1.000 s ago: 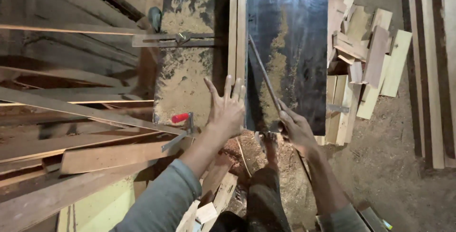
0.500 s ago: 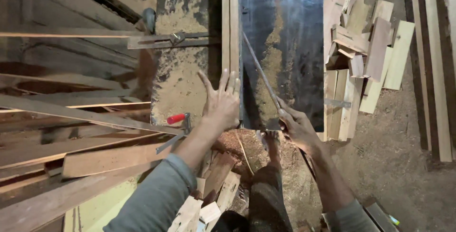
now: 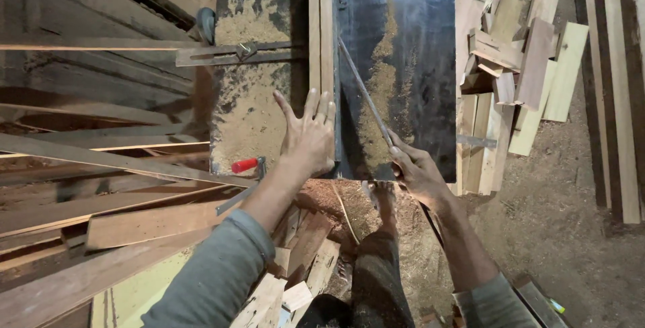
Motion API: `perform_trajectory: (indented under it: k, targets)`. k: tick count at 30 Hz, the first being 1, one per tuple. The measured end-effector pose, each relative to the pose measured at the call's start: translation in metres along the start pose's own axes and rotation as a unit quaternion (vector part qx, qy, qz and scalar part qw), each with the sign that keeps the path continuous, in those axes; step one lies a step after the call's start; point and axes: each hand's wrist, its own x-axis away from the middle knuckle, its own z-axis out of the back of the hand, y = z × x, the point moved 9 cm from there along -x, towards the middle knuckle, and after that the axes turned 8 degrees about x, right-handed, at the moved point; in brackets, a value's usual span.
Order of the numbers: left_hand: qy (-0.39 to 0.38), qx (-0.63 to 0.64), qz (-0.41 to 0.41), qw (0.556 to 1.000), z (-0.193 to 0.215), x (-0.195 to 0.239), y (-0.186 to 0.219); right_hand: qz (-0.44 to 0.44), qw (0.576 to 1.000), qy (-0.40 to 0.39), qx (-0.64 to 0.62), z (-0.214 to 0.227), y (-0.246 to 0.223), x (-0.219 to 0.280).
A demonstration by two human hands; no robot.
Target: Feeding a wooden plank through a jointer to smooth its surface
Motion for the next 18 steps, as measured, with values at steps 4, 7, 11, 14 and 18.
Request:
perform_trajectory:
  k: [4, 7, 11, 14, 18]
  targets:
    - [0.003, 0.005, 0.000, 1.000, 0.000, -0.006, -0.001, 0.002, 1.000, -0.003, 0.012, 0.000, -0.014, 0.004]
    - [0.000, 0.004, 0.005, 1.000, -0.002, -0.009, -0.003, 0.002, 1.000, 0.000, 0.010, 0.000, -0.014, 0.000]
    - [-0.009, 0.005, 0.009, 1.000, -0.001, -0.011, -0.004, 0.003, 1.000, 0.005, -0.008, -0.003, -0.021, 0.003]
    - [0.006, 0.002, 0.009, 1.000, -0.004, -0.014, -0.007, 0.004, 1.000, 0.005, -0.005, -0.002, -0.019, 0.002]
    - [0.020, 0.024, 0.001, 1.000, 0.006, -0.011, -0.007, 0.001, 1.000, -0.006, 0.010, -0.003, -0.020, 0.017]
